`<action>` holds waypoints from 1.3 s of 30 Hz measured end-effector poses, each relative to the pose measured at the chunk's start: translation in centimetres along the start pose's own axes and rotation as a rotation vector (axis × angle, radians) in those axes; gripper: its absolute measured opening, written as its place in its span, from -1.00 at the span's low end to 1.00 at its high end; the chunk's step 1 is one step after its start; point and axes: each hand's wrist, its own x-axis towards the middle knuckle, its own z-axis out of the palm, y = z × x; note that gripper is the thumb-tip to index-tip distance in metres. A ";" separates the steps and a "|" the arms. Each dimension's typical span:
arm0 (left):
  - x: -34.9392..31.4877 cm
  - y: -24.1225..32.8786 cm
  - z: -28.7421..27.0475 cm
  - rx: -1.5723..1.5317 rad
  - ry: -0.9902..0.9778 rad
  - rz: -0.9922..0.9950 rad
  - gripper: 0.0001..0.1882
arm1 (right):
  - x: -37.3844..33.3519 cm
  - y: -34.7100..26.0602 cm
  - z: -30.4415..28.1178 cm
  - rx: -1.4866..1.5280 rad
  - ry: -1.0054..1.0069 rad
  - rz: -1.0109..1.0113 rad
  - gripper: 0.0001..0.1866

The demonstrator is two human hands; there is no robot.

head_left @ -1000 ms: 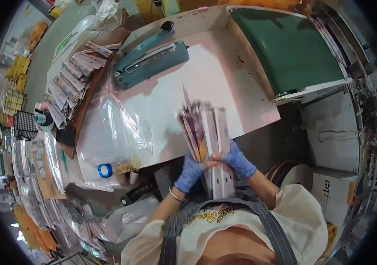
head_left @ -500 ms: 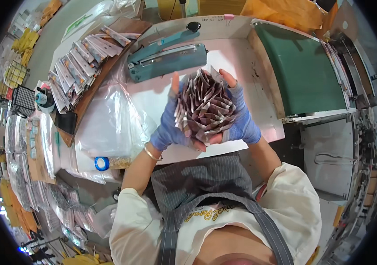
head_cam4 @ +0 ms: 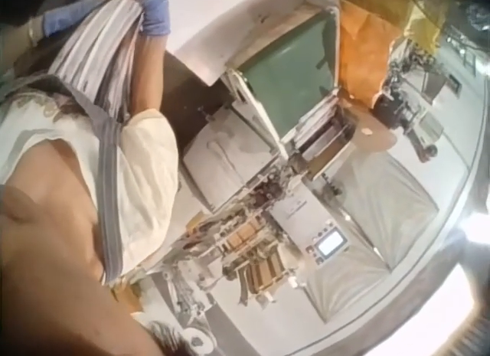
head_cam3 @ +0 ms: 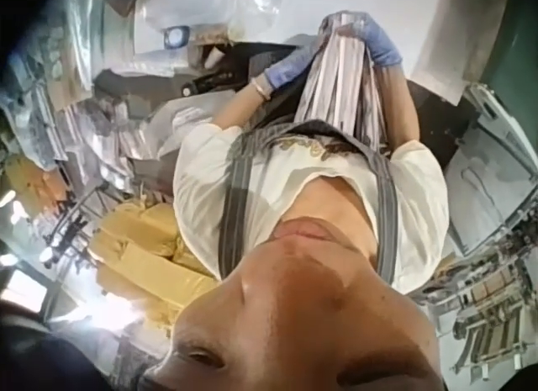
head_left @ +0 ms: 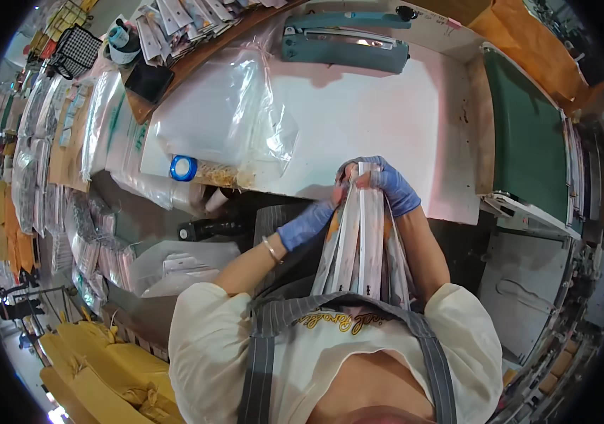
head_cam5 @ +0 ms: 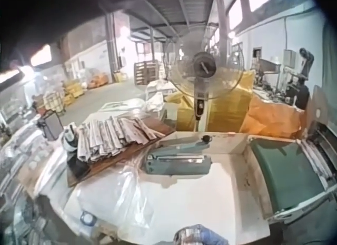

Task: Packing and sealing bundles of incense sticks into plastic bags using a heat sealer.

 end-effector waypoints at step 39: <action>1.5 8.0 -12.6 0.866 0.503 0.265 -0.54 | 3.7 1.4 3.3 0.111 0.128 0.111 -0.71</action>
